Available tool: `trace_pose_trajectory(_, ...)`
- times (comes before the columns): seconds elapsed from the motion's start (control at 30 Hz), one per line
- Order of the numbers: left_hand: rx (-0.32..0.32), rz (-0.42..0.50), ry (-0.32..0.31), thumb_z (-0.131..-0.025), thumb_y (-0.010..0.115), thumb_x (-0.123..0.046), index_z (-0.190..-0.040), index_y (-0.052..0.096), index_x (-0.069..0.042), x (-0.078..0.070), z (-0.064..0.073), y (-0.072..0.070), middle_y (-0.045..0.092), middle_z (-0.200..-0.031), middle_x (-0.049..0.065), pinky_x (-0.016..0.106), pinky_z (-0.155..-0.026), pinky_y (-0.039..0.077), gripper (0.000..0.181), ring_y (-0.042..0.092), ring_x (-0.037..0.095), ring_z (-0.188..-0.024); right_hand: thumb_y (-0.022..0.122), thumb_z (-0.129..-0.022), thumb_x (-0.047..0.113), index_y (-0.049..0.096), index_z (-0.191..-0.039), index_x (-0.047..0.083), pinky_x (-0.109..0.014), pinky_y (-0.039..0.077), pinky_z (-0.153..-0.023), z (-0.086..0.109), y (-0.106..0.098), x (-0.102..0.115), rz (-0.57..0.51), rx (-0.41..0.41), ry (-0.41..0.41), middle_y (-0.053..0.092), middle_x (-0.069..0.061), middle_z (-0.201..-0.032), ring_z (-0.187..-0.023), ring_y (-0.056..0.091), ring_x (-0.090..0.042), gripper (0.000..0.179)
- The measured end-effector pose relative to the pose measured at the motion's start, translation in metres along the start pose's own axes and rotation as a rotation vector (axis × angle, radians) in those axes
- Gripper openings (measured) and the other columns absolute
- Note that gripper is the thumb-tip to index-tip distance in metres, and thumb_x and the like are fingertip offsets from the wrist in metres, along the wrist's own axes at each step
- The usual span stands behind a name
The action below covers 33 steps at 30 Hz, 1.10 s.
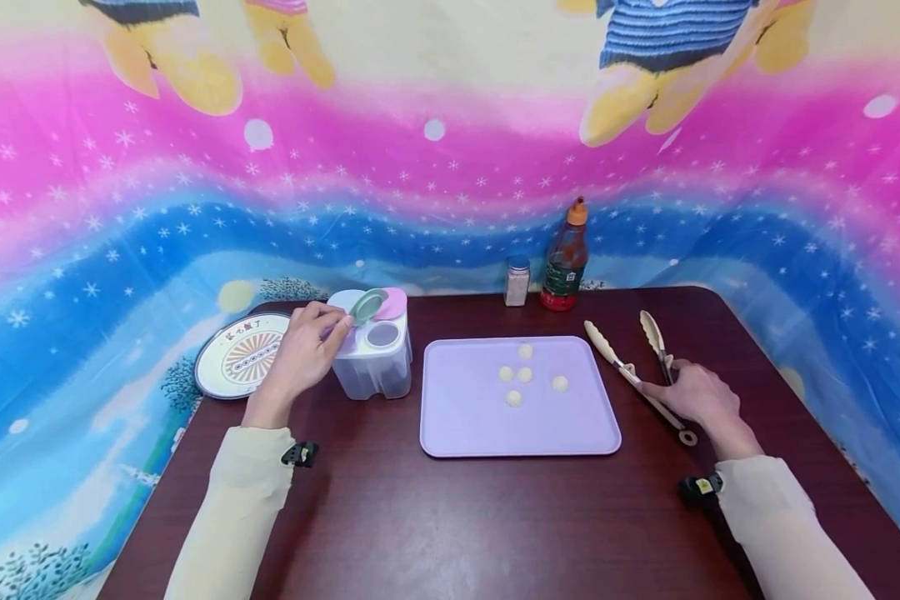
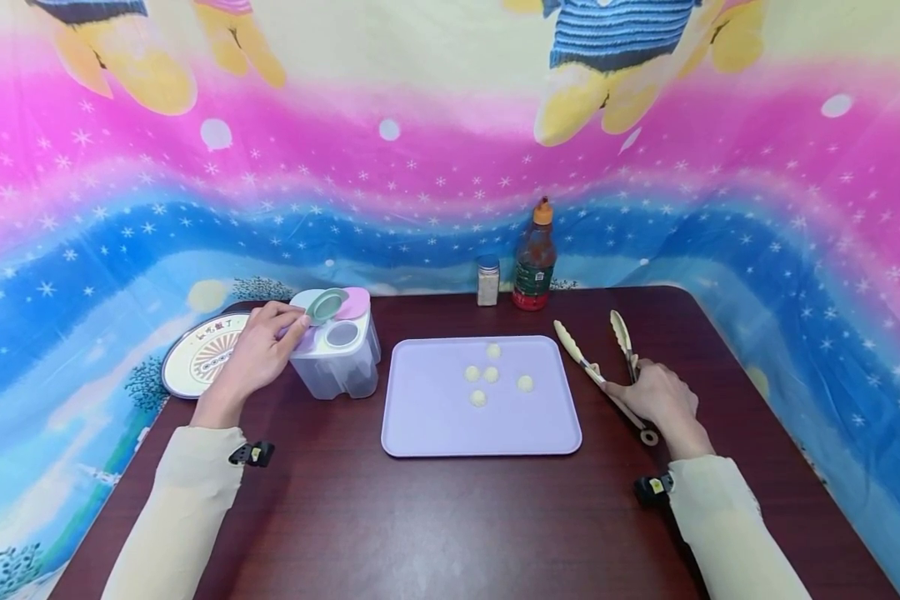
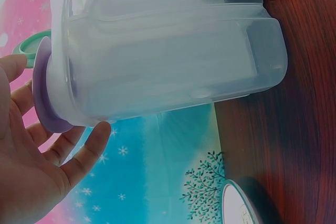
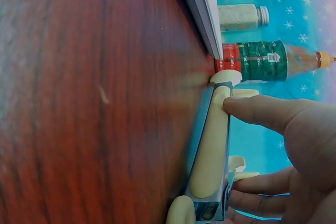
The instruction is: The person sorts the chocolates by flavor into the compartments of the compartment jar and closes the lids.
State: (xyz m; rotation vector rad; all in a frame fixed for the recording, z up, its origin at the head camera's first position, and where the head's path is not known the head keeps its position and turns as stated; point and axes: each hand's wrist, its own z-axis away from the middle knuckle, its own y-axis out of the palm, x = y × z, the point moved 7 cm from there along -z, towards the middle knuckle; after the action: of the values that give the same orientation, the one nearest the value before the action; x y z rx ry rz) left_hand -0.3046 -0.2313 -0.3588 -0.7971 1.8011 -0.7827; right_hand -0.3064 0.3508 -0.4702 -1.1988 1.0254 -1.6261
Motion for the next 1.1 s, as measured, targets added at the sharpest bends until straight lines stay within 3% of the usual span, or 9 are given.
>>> trace_pose_trajectory(0.33,-0.006,0.003,0.008,-0.106,0.043,-0.039,-0.124,0.066,0.003,0.000,0.000,0.000,0.057,-0.131,0.019,0.052,-0.104,0.036,0.052,0.043,0.038,-0.122,0.062,-0.083,0.072,0.033,-0.148,-0.005,-0.053,0.043,-0.067,0.003,-0.013,0.005,-0.037,-0.095,-0.032,0.056,-0.029,-0.117,-0.094,0.057,-0.044,0.105)
trace_pose_trajectory(0.63,-0.007,0.001,0.006,-0.106,0.044,-0.039,-0.125,0.066,0.003,-0.001,0.000,0.000,0.057,-0.130,0.019,0.051,-0.104,0.036,0.051,0.043,0.037,-0.122,0.057,-0.087,0.071,0.039,-0.149,0.002,-0.056,0.043,-0.070,0.009,-0.030,0.022,-0.075,-0.155,-0.083,0.055,-0.028,-0.125,-0.104,0.054,-0.047,0.094)
trace_pose_trajectory(0.9,-0.006,0.000,0.007,-0.106,0.043,-0.040,-0.125,0.066,0.003,0.000,0.000,0.000,0.057,-0.130,0.019,0.052,-0.104,0.036,0.053,0.043,0.037,-0.122,0.058,-0.091,0.064,0.050,-0.143,0.006,-0.061,0.045,-0.081,0.010,-0.035,0.048,-0.152,-0.180,-0.190,0.059,-0.029,-0.131,-0.113,0.057,-0.046,0.078)
trace_pose_trajectory(1.1,-0.003,-0.002,0.003,-0.106,0.043,-0.041,-0.126,0.065,0.003,0.000,0.001,0.000,0.057,-0.131,0.018,0.051,-0.105,0.036,0.053,0.043,0.037,-0.123,0.062,-0.094,0.052,0.058,-0.136,0.005,-0.050,0.052,-0.078,0.011,-0.037,0.073,-0.238,-0.184,-0.275,0.064,-0.024,-0.127,-0.101,0.065,-0.036,0.063)
